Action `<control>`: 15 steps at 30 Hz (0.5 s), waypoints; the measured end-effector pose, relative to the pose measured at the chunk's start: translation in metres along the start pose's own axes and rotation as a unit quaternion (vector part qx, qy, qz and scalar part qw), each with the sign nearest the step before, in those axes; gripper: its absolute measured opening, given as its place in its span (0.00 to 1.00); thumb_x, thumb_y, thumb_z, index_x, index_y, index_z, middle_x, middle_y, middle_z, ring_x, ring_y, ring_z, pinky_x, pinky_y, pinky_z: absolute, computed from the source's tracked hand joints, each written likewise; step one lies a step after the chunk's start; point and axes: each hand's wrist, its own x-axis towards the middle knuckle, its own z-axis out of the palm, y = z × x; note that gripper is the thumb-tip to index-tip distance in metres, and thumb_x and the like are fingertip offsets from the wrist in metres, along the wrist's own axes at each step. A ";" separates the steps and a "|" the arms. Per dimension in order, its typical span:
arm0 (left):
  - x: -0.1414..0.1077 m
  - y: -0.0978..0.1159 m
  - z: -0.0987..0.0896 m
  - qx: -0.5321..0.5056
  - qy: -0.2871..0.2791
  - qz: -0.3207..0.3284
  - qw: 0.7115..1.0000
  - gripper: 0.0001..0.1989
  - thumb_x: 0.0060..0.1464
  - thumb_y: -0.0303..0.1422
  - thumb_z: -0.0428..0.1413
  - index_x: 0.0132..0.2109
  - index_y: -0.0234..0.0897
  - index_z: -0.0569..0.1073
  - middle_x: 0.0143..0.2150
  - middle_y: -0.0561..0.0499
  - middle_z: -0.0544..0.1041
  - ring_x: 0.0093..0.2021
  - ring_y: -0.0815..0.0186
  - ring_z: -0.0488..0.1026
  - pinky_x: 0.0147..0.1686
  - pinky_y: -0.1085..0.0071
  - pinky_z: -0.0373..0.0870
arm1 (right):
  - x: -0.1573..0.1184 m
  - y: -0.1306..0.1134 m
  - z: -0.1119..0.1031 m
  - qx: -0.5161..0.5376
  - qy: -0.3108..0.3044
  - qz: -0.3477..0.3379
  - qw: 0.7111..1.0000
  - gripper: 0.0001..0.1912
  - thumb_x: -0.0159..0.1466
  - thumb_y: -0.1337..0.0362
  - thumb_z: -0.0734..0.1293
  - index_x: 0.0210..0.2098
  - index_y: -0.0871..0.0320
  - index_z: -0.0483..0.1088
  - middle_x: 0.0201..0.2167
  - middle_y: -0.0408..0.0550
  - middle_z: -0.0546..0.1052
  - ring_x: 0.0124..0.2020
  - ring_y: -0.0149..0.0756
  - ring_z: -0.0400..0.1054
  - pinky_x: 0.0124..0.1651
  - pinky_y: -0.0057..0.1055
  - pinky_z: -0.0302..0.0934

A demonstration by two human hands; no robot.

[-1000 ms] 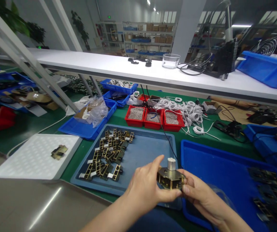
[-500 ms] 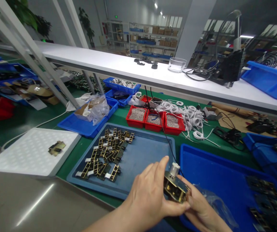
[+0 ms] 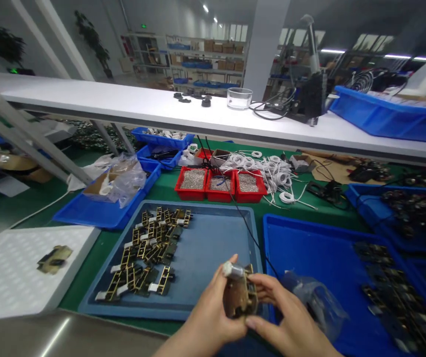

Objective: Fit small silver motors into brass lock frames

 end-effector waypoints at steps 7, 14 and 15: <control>-0.009 -0.016 -0.005 -0.406 0.017 -0.212 0.889 0.23 0.48 0.42 0.58 0.51 0.37 0.73 0.53 0.43 0.74 0.61 0.49 0.59 0.59 0.52 0.56 | -0.027 0.058 -0.079 -0.255 0.120 0.162 0.946 0.13 0.68 0.59 0.56 0.37 0.60 0.67 0.32 0.48 0.74 0.36 0.37 0.70 0.42 0.36 0.64; -0.008 -0.027 0.003 -0.354 0.037 -0.257 0.899 0.22 0.44 0.43 0.61 0.46 0.37 0.77 0.50 0.44 0.77 0.53 0.47 0.69 0.58 0.55 0.57 | -0.038 0.163 -0.088 -0.418 0.085 0.331 0.842 0.07 0.65 0.64 0.64 0.40 0.62 0.70 0.40 0.48 0.74 0.42 0.39 0.69 0.46 0.42 0.65; -0.008 -0.029 0.005 -0.344 0.047 -0.256 0.902 0.23 0.44 0.43 0.60 0.47 0.37 0.76 0.51 0.43 0.76 0.53 0.47 0.69 0.57 0.55 0.59 | -0.034 0.171 -0.085 -0.429 0.089 0.343 0.831 0.09 0.65 0.64 0.64 0.43 0.62 0.69 0.43 0.49 0.73 0.43 0.40 0.69 0.46 0.42 0.65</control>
